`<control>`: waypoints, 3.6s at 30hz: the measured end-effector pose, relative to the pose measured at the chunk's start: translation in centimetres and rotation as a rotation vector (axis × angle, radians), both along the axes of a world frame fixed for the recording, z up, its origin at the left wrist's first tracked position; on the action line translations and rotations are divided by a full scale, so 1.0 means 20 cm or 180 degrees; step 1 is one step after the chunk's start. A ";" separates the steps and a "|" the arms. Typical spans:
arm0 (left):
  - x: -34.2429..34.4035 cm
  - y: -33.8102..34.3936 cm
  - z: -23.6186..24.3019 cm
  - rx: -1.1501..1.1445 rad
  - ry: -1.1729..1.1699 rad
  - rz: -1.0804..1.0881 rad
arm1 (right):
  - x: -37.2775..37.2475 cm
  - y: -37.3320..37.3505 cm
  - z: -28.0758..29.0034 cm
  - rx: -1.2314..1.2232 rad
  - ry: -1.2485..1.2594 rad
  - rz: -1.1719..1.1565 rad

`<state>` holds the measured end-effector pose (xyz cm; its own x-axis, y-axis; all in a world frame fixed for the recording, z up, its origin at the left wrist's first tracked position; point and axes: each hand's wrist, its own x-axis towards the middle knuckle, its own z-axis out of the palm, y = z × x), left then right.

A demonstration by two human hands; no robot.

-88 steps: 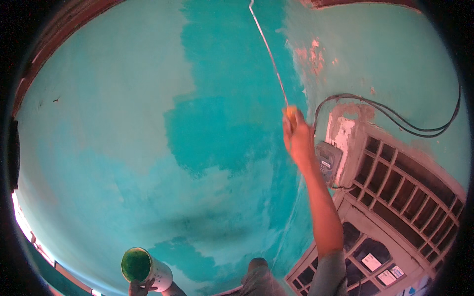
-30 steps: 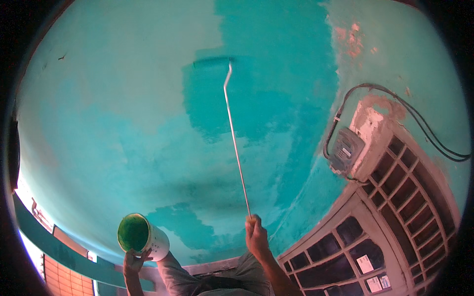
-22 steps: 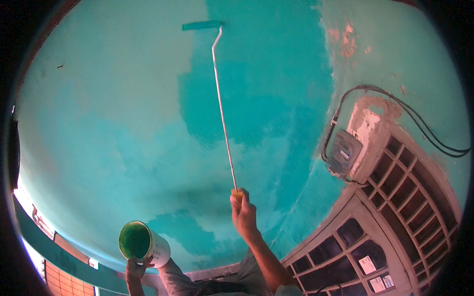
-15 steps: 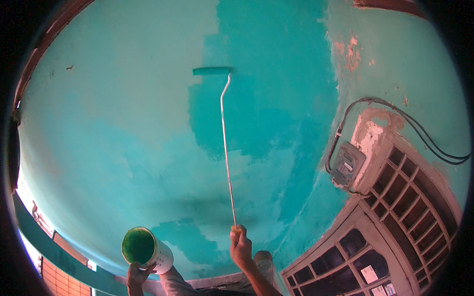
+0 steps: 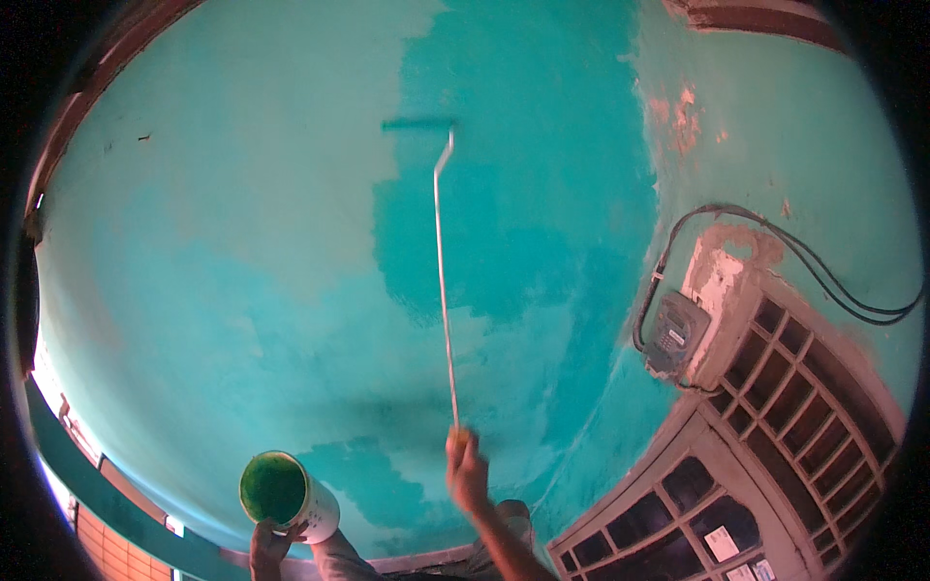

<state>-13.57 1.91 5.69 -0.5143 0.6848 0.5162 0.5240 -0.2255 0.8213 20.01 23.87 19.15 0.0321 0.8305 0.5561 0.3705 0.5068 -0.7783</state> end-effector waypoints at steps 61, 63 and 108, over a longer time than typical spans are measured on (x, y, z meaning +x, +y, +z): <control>-0.18 -0.03 -0.18 -0.0461 -0.2569 -0.1448 | -0.11 0.31 0.76 0.0993 0.0035 0.0279; -0.11 -0.04 -0.08 -0.0640 -0.2102 -0.1286 | -0.10 0.31 0.94 0.0728 -0.0022 0.0389; -0.11 -0.03 -0.06 -0.0277 -0.3158 -0.1506 | -0.14 0.29 1.03 0.0771 0.0369 0.0464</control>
